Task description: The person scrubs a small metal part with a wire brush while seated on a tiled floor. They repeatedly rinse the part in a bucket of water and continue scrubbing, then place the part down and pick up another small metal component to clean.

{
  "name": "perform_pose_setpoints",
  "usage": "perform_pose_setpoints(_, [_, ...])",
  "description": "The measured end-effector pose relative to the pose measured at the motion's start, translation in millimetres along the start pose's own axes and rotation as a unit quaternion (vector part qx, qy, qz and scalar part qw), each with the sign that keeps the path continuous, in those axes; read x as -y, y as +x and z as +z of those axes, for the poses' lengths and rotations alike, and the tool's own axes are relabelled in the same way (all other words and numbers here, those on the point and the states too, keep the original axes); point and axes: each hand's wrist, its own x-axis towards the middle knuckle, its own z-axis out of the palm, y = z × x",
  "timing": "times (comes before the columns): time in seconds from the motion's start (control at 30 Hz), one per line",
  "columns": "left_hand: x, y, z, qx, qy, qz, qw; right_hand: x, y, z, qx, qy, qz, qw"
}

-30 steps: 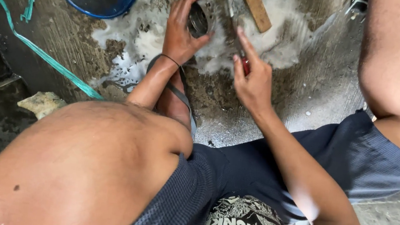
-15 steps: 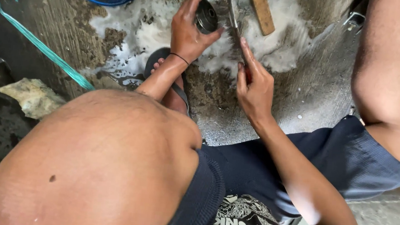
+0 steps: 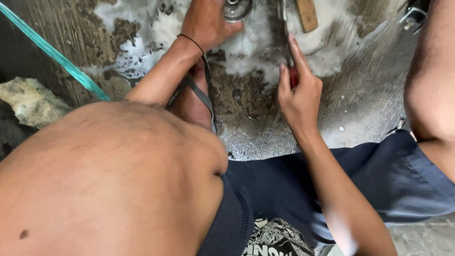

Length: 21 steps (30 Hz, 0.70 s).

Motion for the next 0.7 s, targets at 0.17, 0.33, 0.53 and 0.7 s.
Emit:
perform_pose_setpoints(0.17, [15,5,-15,0.017,0.136,0.063,0.988,-12,24,18,0.062,0.126,0.057,0.988])
perform_pose_setpoints(0.33, [18,6,-7,-0.03,0.141,0.072,0.987,-35,46,61,0.066,0.164,0.079,0.981])
perform_pose_setpoints(0.53, [25,6,6,-0.121,0.124,0.085,0.981,-50,45,77,0.055,0.166,0.083,0.981])
perform_pose_setpoints(0.7, [42,6,14,-0.124,0.094,0.084,0.984,-53,32,73,0.054,0.195,0.082,0.976])
